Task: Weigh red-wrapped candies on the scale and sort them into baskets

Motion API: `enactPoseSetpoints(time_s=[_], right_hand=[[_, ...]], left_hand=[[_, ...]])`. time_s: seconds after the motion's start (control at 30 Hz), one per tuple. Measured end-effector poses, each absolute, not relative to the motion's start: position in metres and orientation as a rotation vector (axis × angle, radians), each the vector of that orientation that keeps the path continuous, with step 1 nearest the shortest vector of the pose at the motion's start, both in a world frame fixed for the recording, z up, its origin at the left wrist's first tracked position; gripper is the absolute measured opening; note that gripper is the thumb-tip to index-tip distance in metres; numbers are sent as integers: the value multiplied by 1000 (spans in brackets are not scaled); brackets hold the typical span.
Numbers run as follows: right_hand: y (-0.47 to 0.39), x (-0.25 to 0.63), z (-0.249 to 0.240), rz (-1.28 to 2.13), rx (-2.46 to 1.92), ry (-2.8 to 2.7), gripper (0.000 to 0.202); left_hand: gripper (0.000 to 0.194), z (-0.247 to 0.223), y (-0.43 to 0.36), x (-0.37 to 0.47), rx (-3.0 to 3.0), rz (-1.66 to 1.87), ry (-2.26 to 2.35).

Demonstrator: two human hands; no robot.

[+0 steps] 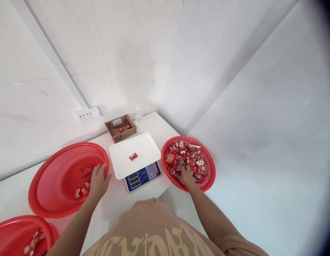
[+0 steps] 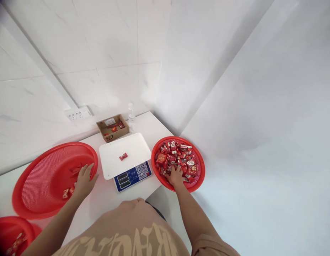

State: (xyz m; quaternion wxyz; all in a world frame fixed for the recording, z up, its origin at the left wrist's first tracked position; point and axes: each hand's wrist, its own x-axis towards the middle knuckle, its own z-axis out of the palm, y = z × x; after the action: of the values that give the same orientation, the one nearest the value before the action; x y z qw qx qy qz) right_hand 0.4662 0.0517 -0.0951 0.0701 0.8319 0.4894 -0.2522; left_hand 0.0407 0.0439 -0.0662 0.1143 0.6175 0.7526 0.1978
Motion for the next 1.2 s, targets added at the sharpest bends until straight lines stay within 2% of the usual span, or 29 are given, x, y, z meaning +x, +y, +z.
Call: enactPoseSetpoints(time_s=[0.17,0.27,0.53,0.67,0.73,0.87,1.03,1.2], right_hand=[[63,452,-98,-759,2444,1518,78],[65,457,-101,-692,2444,1590,70],[67,489,-115,-1031,2417,1725,54],[73,476,-115,-1134,2403,1692,72],[76,466,-114,-1065,2433,1649,76],[78,454,-115,-913,2531,1610,59],[73,465,-113,-974,2543,1766,35],[63,483,-93,-1086,2601,1901,26]], left_hand=[[50,-70,46,49,1921,579,2147],[48,-72,44,50,1973,566,2122],[46,-78,39,40,2003,525,2103],[48,-78,41,43,2029,518,2081],[47,-77,43,48,2042,535,2065],[45,-75,46,56,2079,585,2017],[46,-75,44,53,2069,597,2012],[44,-80,39,46,2049,606,2016]])
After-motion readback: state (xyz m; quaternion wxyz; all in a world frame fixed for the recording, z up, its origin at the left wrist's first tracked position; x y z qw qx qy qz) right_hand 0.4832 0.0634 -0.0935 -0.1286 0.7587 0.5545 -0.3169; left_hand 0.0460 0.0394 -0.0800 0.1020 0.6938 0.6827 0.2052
